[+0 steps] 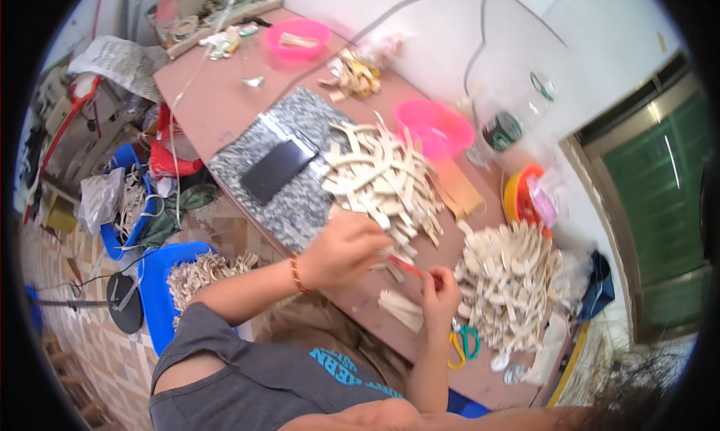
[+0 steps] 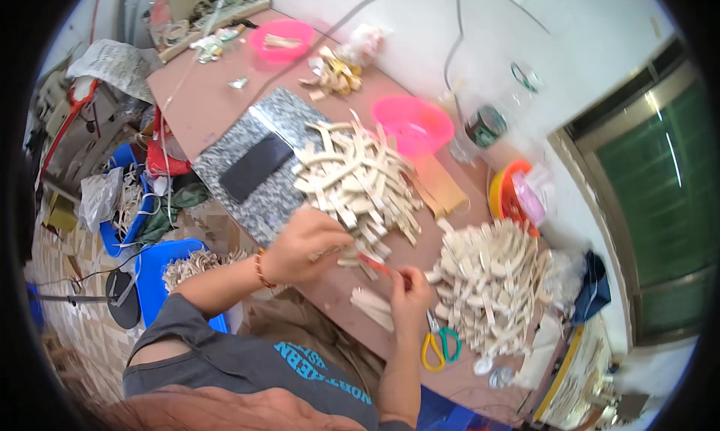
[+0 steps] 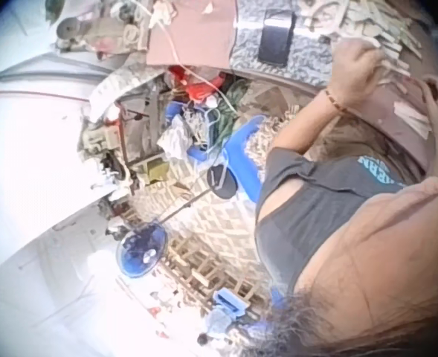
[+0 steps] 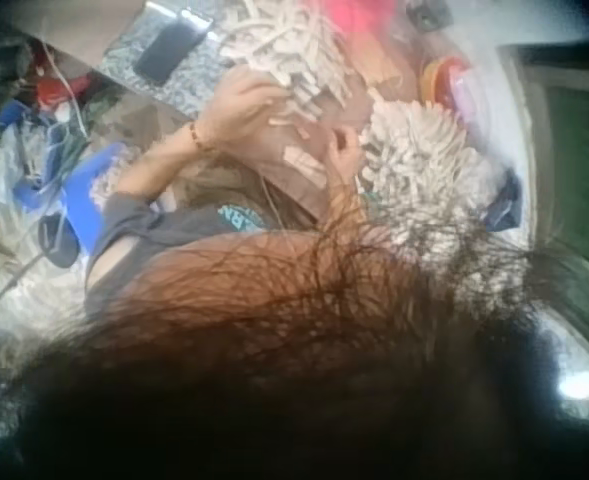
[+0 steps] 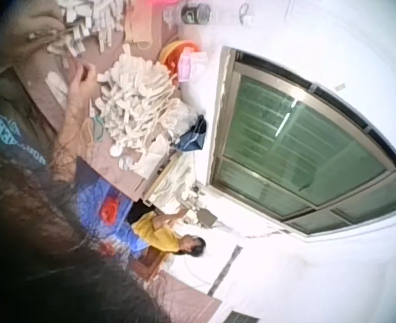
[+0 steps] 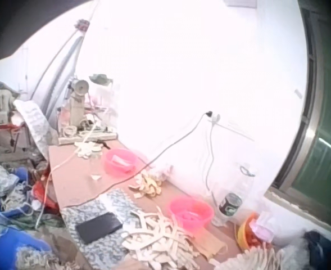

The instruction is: The person sorts small, light-colored wooden strips at a cluttered workbench. They pick up bundles of strips, separate them, and place them into a pink bowl. The person also handles a plastic bag and a small orange bowl during the process.

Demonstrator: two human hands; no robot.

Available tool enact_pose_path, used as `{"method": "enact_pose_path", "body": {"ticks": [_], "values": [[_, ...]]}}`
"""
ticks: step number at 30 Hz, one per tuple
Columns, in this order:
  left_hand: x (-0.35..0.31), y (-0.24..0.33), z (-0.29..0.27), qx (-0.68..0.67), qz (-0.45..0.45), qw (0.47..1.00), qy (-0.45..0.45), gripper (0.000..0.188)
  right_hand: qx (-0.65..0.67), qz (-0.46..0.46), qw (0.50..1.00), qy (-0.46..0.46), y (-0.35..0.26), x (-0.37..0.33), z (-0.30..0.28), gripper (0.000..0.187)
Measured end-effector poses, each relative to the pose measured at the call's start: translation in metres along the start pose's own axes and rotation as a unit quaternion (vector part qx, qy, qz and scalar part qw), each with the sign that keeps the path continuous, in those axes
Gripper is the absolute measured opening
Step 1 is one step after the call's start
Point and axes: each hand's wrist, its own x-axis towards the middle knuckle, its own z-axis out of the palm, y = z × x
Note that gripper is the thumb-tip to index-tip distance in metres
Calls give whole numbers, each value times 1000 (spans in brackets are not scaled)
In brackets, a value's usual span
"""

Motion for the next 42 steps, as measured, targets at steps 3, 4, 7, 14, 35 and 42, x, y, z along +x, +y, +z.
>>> {"method": "enact_pose_path", "body": {"ticks": [3,4,7,14,35,42], "values": [[27,-65,-69,86,-84,973,199,13,-175,-92,980,-7,31,7,-8,11],[40,-99,-88,124,-100,950,268,16,-234,-125,964,-18,36,9,-7,12],[74,-214,-140,135,-180,936,271,14,-265,-180,946,58,13,5,6,15],[128,-408,-136,433,-292,848,86,20,-275,-120,954,10,26,-23,-16,25],[71,-446,-140,413,-266,847,-202,21,-173,41,982,64,53,-12,-39,19],[81,-427,-144,377,-307,865,-125,26,-167,49,982,71,60,-15,-41,17]]}}
